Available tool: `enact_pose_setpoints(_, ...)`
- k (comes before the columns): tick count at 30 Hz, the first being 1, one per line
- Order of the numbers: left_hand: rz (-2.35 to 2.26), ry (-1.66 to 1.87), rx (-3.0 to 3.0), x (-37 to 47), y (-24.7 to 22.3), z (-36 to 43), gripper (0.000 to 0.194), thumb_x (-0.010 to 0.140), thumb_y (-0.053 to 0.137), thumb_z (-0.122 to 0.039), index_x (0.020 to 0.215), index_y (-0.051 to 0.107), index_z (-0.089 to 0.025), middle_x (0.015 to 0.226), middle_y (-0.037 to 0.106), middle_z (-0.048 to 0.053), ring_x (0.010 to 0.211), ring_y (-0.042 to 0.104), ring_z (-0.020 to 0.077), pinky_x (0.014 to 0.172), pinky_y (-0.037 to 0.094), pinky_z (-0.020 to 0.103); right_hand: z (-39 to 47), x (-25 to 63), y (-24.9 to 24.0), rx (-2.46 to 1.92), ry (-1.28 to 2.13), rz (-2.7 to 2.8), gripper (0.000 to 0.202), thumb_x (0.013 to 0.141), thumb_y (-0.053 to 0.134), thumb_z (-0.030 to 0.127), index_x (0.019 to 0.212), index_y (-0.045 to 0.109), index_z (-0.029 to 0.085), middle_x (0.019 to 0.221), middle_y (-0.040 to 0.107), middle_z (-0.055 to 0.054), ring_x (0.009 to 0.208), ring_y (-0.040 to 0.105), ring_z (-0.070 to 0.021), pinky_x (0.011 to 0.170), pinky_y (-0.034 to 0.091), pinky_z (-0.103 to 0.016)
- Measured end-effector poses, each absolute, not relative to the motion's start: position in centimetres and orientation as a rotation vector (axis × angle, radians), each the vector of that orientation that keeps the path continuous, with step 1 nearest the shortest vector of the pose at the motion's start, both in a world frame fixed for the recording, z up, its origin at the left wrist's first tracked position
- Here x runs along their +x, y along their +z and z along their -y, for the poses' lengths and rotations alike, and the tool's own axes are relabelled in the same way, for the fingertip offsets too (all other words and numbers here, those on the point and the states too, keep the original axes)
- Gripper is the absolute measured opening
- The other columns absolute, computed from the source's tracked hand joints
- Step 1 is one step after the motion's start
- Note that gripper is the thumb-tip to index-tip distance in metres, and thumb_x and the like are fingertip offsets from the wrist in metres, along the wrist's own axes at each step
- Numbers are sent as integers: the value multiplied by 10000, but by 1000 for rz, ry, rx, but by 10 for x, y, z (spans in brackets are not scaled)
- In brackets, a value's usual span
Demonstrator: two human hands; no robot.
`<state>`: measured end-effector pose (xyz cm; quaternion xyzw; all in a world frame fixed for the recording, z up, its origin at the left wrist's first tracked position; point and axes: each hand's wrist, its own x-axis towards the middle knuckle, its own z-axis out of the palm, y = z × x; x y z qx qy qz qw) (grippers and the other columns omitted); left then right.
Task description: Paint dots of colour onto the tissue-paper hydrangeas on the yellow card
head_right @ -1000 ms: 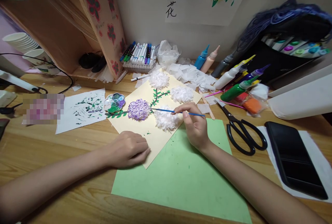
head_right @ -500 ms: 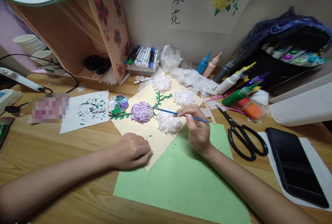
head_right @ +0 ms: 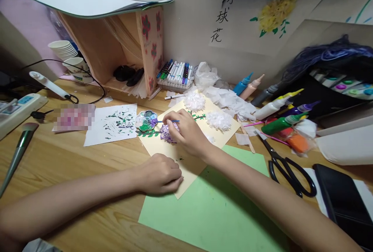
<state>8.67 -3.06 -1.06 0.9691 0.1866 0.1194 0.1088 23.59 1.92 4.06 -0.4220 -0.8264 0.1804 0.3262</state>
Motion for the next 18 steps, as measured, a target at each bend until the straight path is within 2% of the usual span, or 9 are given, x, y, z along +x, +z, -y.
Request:
enact_pose_setpoints(8, -545, 363, 2843, 85, -14, 30, 288, 844, 468, -271, 585, 554, -177, 571, 620, 0, 486, 516, 119, 451, 221, 299, -19, 240, 41, -1075, 473, 2103, 205, 917, 388, 217, 896, 592, 217, 871, 654, -30, 841, 555, -175, 756, 427, -336)
enact_pose_setpoints(12, -539, 347, 2845, 85, -12, 30, 294, 853, 454, -269, 590, 543, -176, 574, 618, -3, 485, 508, 115, 453, 217, 291, -10, 260, 38, -1064, 473, 1799, 219, 914, 403, 254, 894, 620, 224, 863, 634, -31, 849, 592, -176, 779, 448, -354)
enact_pose_setpoints(18, -530, 315, 2819, 85, -8, 29, 311, 876, 432, -249, 586, 513, -170, 576, 602, -4, 497, 507, 110, 465, 239, 276, 20, 306, 4, -958, 386, 1251, 194, 840, 446, 230, 710, 589, 217, 642, 558, -7, 616, 572, -178, 615, 430, -357)
